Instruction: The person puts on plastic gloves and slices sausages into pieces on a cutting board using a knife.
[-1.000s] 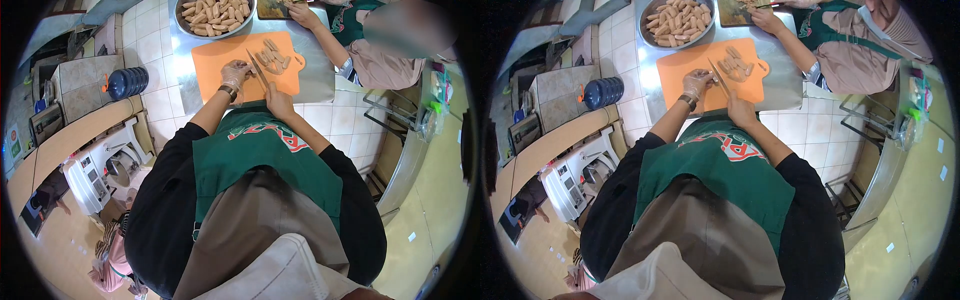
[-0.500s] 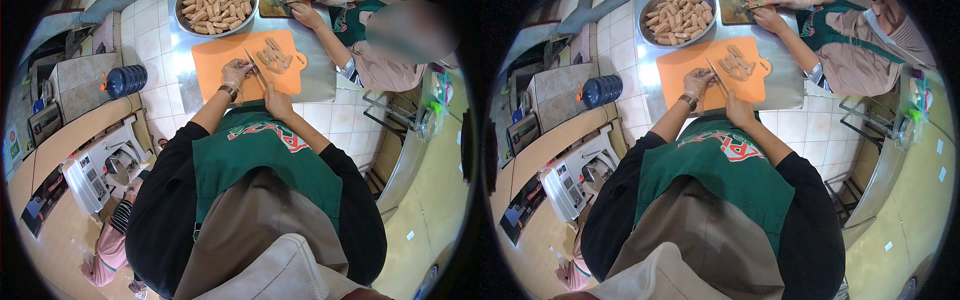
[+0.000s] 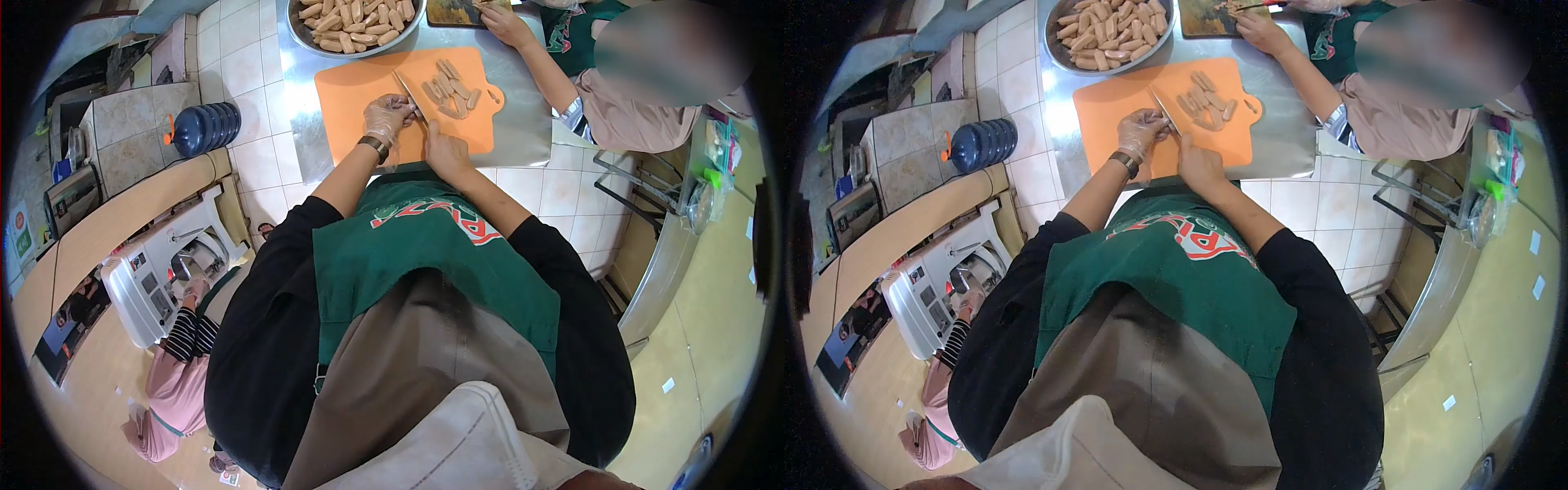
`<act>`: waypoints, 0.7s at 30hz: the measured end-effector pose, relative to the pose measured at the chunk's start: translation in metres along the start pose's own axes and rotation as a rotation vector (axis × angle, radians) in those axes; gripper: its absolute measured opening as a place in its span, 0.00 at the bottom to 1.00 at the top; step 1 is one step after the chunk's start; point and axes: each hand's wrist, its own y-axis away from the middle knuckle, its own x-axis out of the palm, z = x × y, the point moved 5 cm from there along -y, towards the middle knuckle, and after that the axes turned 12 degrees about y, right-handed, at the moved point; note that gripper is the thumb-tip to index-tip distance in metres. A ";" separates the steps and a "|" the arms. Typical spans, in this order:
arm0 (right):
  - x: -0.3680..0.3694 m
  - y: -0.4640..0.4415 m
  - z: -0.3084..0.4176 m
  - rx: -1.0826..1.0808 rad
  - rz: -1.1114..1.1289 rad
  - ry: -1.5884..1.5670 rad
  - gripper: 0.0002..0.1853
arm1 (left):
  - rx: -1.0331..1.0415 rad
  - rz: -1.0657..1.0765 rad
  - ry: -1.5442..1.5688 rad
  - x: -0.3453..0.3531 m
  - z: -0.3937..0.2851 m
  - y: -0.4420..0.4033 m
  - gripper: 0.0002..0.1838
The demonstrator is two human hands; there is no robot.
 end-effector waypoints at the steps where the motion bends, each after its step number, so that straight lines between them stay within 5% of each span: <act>1: 0.000 0.000 0.001 -0.001 0.001 0.000 0.10 | 0.000 -0.001 0.001 0.000 0.001 0.000 0.08; 12: 0.004 0.063 -0.033 0.024 0.146 0.094 0.08 | 0.067 -0.044 -0.050 0.001 0.002 0.000 0.09; 19: -0.025 0.036 -0.036 0.009 -0.031 0.059 0.10 | 0.078 -0.013 -0.078 -0.001 -0.030 0.010 0.10; 21: -0.032 0.042 -0.024 -0.074 -0.067 0.035 0.09 | 0.656 -0.085 -0.484 -0.006 -0.078 0.009 0.08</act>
